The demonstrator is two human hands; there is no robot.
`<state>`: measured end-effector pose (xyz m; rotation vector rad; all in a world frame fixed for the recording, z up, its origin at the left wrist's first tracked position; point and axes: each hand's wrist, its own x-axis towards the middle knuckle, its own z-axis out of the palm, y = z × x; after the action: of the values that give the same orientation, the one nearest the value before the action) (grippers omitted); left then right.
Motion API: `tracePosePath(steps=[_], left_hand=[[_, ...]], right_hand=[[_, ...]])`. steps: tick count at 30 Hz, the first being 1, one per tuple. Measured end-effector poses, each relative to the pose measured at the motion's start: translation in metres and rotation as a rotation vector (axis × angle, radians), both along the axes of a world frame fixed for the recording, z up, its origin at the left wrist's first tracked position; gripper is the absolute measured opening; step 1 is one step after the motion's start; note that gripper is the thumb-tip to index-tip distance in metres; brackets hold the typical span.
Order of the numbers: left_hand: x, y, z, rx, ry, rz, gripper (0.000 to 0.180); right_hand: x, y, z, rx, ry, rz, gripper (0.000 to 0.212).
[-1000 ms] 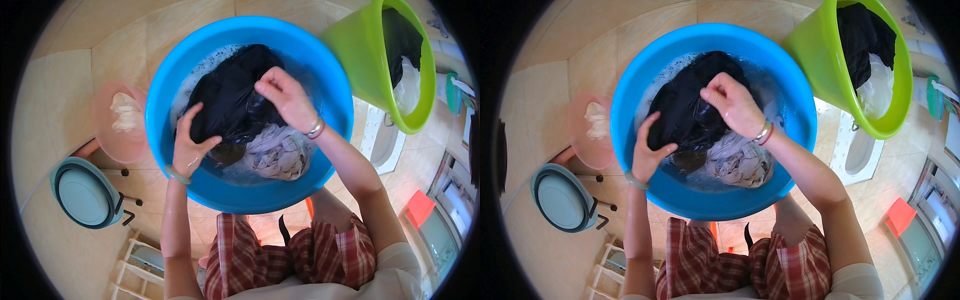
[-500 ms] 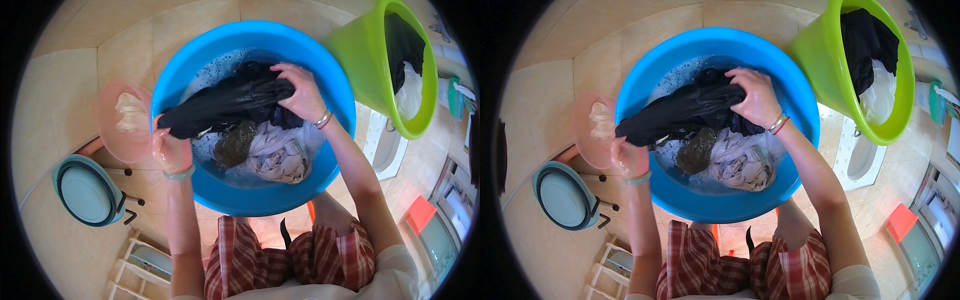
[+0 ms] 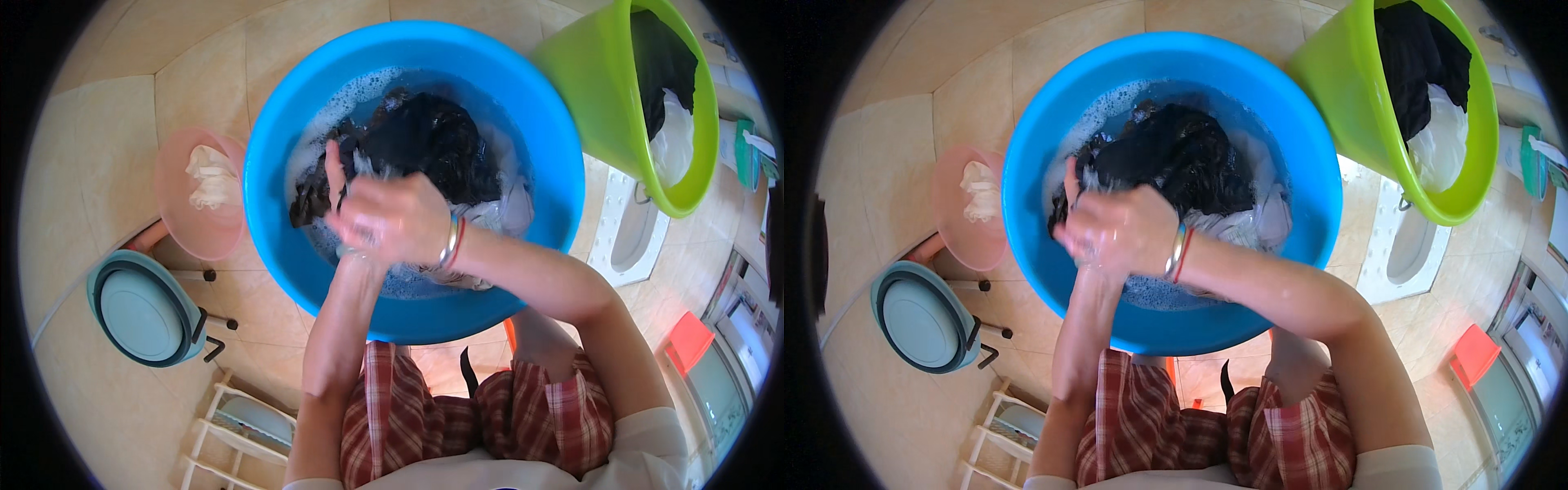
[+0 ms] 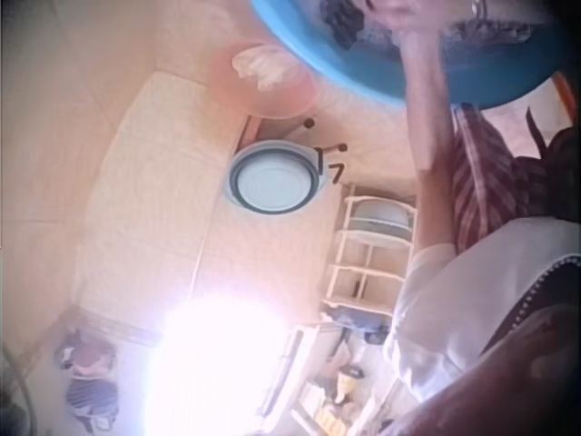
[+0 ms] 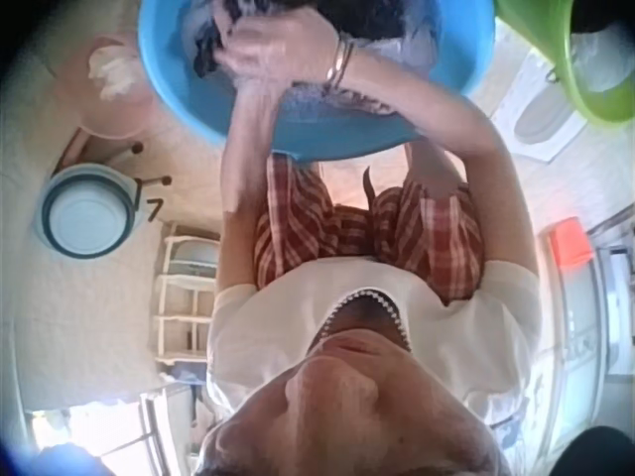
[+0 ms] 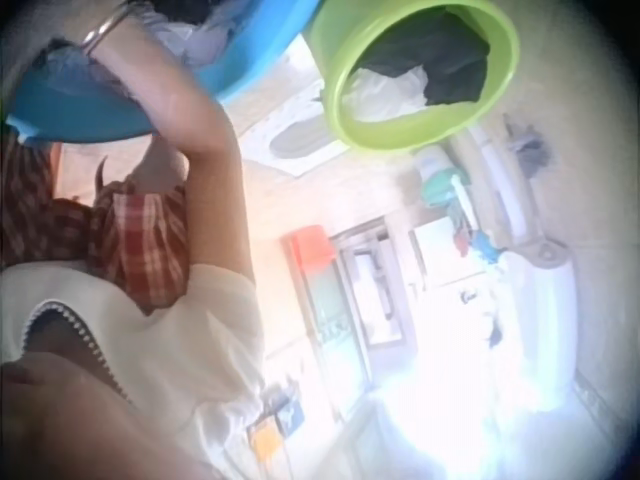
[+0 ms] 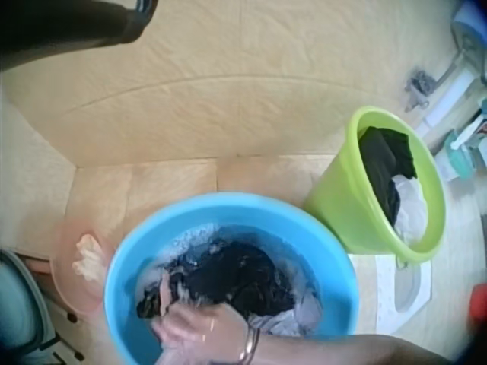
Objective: The person hand washes clothes in a blue basin filled with soapy water. They scrub and rinse various garments, including dark and light-colored items, and transfer the washed clothes into a green bucket.
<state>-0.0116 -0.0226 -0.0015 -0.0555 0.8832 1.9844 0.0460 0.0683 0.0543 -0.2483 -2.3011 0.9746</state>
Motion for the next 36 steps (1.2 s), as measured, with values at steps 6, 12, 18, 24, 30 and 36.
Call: tracePosePath(steps=[6, 12, 18, 24, 30, 36], left_hand=[[0.021, 0.038, 0.008, -0.472, -0.297, 0.146, 0.04], [0.0, 0.02, 0.023, -0.285, -0.452, -0.024, 0.048], [0.028, 0.018, 0.005, -0.5, -0.397, 0.074, 0.042], [0.03, 0.019, 0.01, -0.549, -0.434, 0.079, 0.042], [0.01, -0.023, -0.015, -0.237, -0.259, -0.091, 0.046], [0.008, 0.01, 0.05, -0.494, -0.256, -0.026, 0.049]], right_hand=[[-0.003, 0.05, -0.064, -0.052, -0.353, -0.216, 0.03], [0.022, -0.032, -0.001, -0.011, -0.248, 0.097, 0.016], [0.004, 0.034, -0.069, 0.019, -0.365, -0.098, 0.022], [0.02, 0.01, -0.05, -0.083, -0.418, -0.194, 0.022], [0.021, -0.023, -0.016, -0.012, -0.188, 0.063, 0.019], [0.036, 0.091, -0.075, -0.875, -0.696, -0.225, 0.025]])
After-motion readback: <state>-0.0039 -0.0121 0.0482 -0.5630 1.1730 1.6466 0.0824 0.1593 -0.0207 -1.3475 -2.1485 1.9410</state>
